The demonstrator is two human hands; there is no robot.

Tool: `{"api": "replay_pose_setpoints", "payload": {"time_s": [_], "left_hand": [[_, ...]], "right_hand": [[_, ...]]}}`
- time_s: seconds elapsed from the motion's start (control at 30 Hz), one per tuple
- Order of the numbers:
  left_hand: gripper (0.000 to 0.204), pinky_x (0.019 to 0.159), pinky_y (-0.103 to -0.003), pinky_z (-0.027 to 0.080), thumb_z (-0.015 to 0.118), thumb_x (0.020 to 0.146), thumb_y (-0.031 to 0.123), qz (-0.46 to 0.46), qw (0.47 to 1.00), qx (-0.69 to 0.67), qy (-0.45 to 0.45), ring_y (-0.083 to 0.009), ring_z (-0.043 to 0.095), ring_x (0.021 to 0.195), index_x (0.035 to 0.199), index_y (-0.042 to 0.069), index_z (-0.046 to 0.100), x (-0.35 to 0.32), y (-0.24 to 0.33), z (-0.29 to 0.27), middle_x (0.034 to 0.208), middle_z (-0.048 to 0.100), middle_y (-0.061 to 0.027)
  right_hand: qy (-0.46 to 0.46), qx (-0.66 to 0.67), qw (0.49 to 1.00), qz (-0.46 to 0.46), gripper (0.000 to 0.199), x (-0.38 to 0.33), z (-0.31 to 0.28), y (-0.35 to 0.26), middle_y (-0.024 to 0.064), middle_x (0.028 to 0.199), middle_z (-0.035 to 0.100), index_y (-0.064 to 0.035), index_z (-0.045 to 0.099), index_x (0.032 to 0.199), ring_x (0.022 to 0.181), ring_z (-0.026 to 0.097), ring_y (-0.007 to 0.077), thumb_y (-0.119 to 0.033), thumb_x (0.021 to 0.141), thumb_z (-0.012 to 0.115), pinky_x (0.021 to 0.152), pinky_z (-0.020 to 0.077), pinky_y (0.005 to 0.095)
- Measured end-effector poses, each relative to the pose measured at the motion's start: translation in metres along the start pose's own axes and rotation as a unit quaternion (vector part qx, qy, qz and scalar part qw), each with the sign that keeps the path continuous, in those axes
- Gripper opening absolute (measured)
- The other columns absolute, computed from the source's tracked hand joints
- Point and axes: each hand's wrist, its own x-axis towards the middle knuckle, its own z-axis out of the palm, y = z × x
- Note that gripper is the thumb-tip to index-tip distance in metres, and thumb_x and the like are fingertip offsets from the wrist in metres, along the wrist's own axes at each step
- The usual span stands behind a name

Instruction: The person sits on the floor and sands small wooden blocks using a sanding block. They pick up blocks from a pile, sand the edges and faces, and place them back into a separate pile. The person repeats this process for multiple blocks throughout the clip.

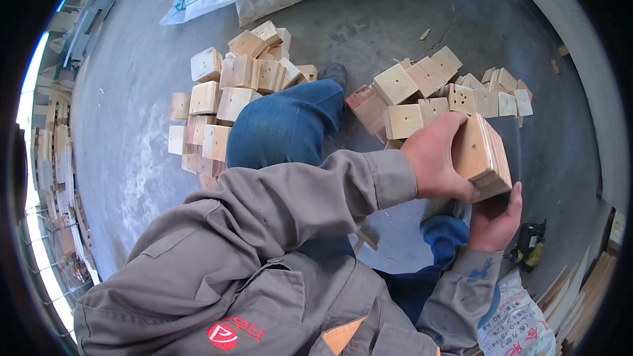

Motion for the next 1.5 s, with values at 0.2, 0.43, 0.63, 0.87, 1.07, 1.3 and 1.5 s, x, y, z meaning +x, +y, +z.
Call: {"api": "replay_pose_setpoints", "payload": {"time_s": [0.2,0.43,0.63,0.87,1.07,1.3,1.5], "left_hand": [[0.113,0.111,-0.039,0.052,0.101,0.056,0.03,-0.022,0.991,-0.133,0.025,-0.0318,0.065,0.126,0.146,-0.011,0.046,0.011,0.001,-0.007,0.134,0.064,-0.0245],[0.099,0.105,-0.039,0.056,0.099,0.063,0.02,0.023,0.949,-0.302,0.082,-0.028,0.068,0.12,0.143,-0.01,0.047,0.003,0.034,-0.047,0.131,0.065,-0.0213],[0.075,0.085,-0.04,0.063,0.095,0.065,0.012,0.093,0.894,-0.41,0.155,-0.0251,0.073,0.102,0.129,-0.007,0.059,-0.001,0.038,-0.12,0.114,0.072,-0.0176],[0.043,0.103,-0.041,0.055,0.072,0.085,0.014,0.158,0.875,-0.339,0.309,-0.0261,0.069,0.114,0.124,-0.002,0.067,-0.142,0.006,-0.264,0.118,0.073,-0.0172],[0.066,0.111,-0.043,0.053,0.08,0.085,0.013,0.008,0.884,-0.188,0.427,-0.0299,0.068,0.123,0.143,-0.007,0.055,-0.328,-0.046,-0.354,0.135,0.066,-0.0182],[0.077,0.096,-0.04,0.06,0.095,0.071,0.022,-0.231,0.797,0.016,0.558,-0.0258,0.072,0.111,0.135,-0.007,0.062,-0.479,-0.219,-0.333,0.126,0.071,-0.0173],[0.086,0.091,-0.042,0.061,0.1,0.057,0.031,-0.391,0.785,0.155,0.456,-0.0311,0.074,0.105,0.125,-0.007,0.065,-0.474,-0.269,-0.285,0.12,0.073,-0.0228]], "right_hand": [[-0.05,0.033,0.998,-0.009,0.049,-0.012,-0.002,-0.024,0.0164,0.142,0.066,-0.0053,0.06,0.144,0.127,0.063,0.0358,-0.039,0.108,0.062,0.107,0.0509,0.0534],[-0.007,0.04,0.994,-0.104,0.056,-0.043,-0.071,-0.097,0.024,0.14,0.062,-0.0012,0.053,0.148,0.122,0.062,0.0449,-0.034,0.106,0.068,0.1,0.0558,0.0526],[0.061,0.065,0.979,-0.182,0.066,-0.09,-0.154,-0.135,0.0308,0.142,0.057,0.0033,0.047,0.153,0.13,0.056,0.0491,-0.032,0.103,0.072,0.105,0.0541,0.0549],[0.141,0.113,0.957,-0.227,0.072,-0.117,-0.136,-0.125,0.0267,0.147,0.055,0.0008,0.045,0.156,0.127,0.056,0.0487,-0.032,0.099,0.074,0.101,0.0528,0.0515],[0.104,0.086,0.966,-0.222,0.074,-0.11,-0.165,-0.13,0.0287,0.145,0.056,0.0059,0.045,0.154,0.125,0.057,0.0475,-0.033,0.099,0.076,0.101,0.0516,0.0493],[0.106,0.06,0.97,-0.211,0.071,-0.101,-0.15,-0.131,0.0294,0.138,0.059,0.0072,0.048,0.151,0.12,0.06,0.0473,-0.034,0.1,0.075,0.097,0.0528,0.0487],[0.095,0.007,0.968,-0.232,0.066,-0.096,-0.144,-0.124,0.0278,0.136,0.061,0.008,0.05,0.148,0.119,0.061,0.0474,-0.036,0.103,0.071,0.096,0.0532,0.0486]]}}
